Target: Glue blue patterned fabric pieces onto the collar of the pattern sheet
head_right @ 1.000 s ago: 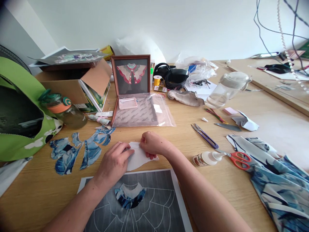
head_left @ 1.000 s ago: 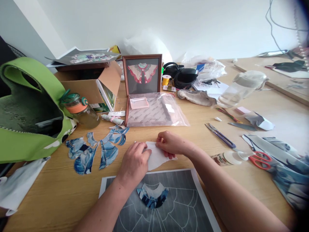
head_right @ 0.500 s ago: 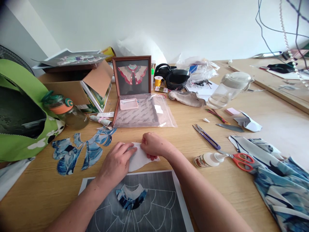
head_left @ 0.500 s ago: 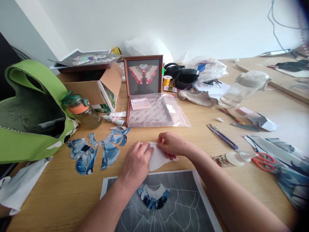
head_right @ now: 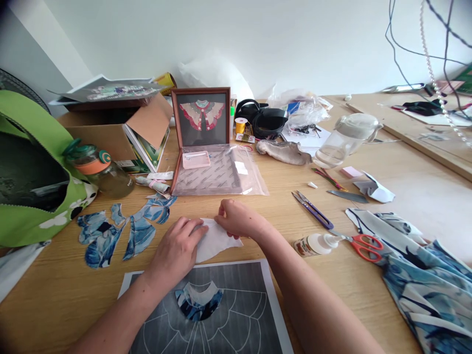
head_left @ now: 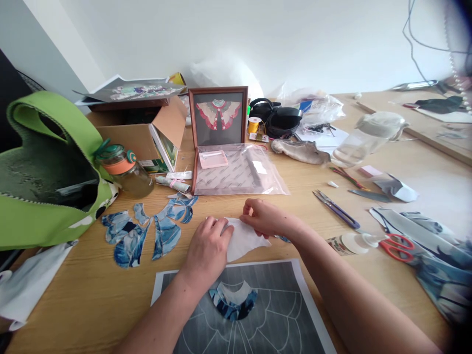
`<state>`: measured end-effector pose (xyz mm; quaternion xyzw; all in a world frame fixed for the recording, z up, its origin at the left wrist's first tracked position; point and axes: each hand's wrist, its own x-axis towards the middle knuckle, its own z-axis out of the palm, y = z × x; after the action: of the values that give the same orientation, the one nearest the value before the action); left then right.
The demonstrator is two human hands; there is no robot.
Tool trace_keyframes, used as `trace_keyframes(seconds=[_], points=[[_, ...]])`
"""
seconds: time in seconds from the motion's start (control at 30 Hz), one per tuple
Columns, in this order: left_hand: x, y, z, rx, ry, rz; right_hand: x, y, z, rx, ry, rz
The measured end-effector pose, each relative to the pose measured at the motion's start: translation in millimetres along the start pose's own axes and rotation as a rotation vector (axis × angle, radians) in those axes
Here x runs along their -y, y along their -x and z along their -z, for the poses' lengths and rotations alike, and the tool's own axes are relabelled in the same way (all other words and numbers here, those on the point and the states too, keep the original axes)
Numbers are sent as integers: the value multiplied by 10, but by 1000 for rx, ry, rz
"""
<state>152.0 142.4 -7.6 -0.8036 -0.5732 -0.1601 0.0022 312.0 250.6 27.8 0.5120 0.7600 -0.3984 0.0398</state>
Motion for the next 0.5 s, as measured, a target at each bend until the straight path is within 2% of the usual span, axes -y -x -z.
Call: trace_keyframes(seconds=[0.17,0.33,0.5], points=[[-1,2,-4,-9,-18,-12,-13,-63,-64,-152,152,50],[11,7,-34,-55,-14,-28,-96,-113,-82,-205,162,70],[20,5,-47,-77,12,-26,-65,-85,-61,-222,139,103]])
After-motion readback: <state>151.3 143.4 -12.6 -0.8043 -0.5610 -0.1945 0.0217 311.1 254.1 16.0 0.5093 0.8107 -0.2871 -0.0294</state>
